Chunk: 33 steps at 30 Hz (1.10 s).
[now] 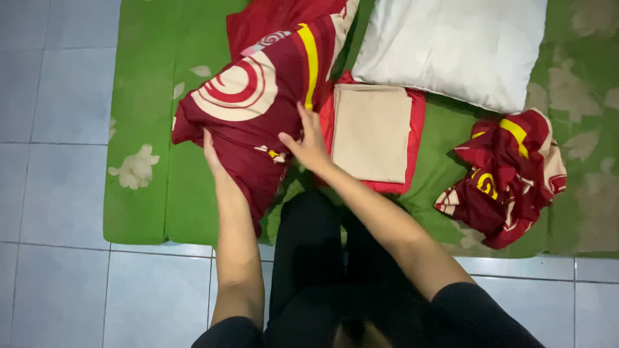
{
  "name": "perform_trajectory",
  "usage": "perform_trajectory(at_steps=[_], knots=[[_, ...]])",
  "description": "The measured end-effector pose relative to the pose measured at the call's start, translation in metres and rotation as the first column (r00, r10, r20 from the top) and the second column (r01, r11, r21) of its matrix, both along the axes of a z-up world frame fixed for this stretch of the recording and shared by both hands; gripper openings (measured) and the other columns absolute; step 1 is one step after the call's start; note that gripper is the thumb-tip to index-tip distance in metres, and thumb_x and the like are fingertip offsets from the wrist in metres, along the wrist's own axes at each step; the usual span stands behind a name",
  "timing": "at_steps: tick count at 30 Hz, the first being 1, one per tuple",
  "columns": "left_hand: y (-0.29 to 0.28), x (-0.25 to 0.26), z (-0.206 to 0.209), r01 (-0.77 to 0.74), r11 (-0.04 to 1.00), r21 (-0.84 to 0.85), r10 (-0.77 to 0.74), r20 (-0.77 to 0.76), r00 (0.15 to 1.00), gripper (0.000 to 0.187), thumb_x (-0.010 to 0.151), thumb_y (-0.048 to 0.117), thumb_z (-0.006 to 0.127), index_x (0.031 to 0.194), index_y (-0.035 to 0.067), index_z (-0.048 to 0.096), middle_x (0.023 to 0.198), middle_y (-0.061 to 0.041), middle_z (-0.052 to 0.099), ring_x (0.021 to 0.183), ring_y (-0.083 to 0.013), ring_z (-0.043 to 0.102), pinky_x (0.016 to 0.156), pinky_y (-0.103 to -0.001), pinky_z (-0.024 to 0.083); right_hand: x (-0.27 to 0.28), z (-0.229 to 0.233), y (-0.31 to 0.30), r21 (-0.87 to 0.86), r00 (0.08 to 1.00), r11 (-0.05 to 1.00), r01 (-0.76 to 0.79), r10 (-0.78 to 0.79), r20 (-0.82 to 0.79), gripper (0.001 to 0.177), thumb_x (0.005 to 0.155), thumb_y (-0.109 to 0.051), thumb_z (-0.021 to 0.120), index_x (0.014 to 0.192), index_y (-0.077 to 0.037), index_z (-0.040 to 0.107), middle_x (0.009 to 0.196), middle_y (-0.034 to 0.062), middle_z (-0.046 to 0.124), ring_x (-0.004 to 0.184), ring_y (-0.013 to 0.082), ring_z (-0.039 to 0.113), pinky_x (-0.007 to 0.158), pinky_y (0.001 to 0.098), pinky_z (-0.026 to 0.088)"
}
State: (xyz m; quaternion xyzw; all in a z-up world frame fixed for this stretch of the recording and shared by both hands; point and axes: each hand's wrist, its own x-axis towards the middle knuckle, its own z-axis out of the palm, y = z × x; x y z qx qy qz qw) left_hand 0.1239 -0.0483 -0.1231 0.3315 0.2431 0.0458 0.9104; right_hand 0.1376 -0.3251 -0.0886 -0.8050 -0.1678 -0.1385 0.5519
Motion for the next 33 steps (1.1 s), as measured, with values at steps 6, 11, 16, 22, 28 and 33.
perform_trajectory(at_steps=[6,11,16,22,28,33], knots=[[-0.024,-0.001,0.023,0.001,0.994,-0.109,0.022,0.212,0.977,0.073,0.098,0.050,0.060,0.150,0.000,0.049,0.153,-0.016,0.054,0.134,-0.0353,0.057,0.118,-0.048,0.045,0.000,0.023,0.010,0.022,0.992,0.994,0.110,-0.111,0.061,0.011,0.099,-0.007,0.068,0.107,-0.003,0.061,0.098,0.0169,0.066,0.095,0.0308,0.066,0.084,0.0383,0.052],[-0.063,0.012,0.043,0.093,0.980,-0.177,-0.040,0.285,0.958,0.072,0.098,0.049,0.057,0.151,0.001,0.044,0.154,-0.018,0.048,0.136,-0.0370,0.053,0.118,-0.050,0.041,0.001,0.070,-0.006,0.443,0.994,0.896,-0.041,0.081,-0.072,0.010,0.106,0.002,0.043,0.109,-0.001,0.053,0.089,0.0131,0.059,0.087,0.0200,0.057,0.082,0.0323,0.049],[-0.077,-0.007,0.048,0.058,0.990,-0.125,-0.029,0.219,0.975,0.073,0.099,0.047,0.057,0.152,0.001,0.039,0.156,-0.019,0.043,0.139,-0.0384,0.047,0.118,-0.052,0.037,-0.028,0.144,-0.013,0.276,0.954,0.935,-0.225,0.153,0.257,0.017,0.094,0.005,0.051,0.110,0.000,0.051,0.098,0.0151,0.056,0.086,0.0276,0.058,0.081,0.0358,0.050],[-0.072,-0.046,0.019,-0.056,0.998,-0.022,0.057,0.092,0.994,0.075,0.100,0.045,0.057,0.154,0.000,0.033,0.158,-0.021,0.036,0.141,-0.0401,0.040,0.117,-0.054,0.032,-0.043,0.170,0.035,-0.192,0.844,0.916,-0.352,0.400,0.357,0.016,0.094,-0.016,0.073,0.103,-0.007,0.063,0.097,0.0097,0.060,0.090,0.0327,0.059,0.079,0.0448,0.046],[-0.040,-0.078,-0.005,-0.198,0.975,0.106,0.201,-0.022,0.979,0.077,0.100,0.043,0.057,0.156,0.000,0.027,0.160,-0.022,0.029,0.144,-0.0418,0.034,0.117,-0.056,0.026,-0.021,0.085,0.053,-0.526,0.910,0.813,-0.252,0.384,0.157,0.035,0.084,-0.016,0.067,0.119,-0.015,0.072,0.113,0.0057,0.067,0.106,0.0294,0.060,0.091,0.0454,0.048],[-0.013,-0.110,0.009,-0.343,0.880,0.330,0.394,-0.101,0.914,0.079,0.101,0.041,0.057,0.158,-0.001,0.023,0.162,-0.023,0.023,0.146,-0.0432,0.028,0.117,-0.058,0.022,-0.024,0.015,-0.003,-0.468,0.928,0.839,-0.277,0.360,0.098,0.041,0.080,-0.024,0.077,0.120,-0.018,0.071,0.136,0.0126,0.062,0.129,0.0342,0.054,0.104,0.0509,0.043]])
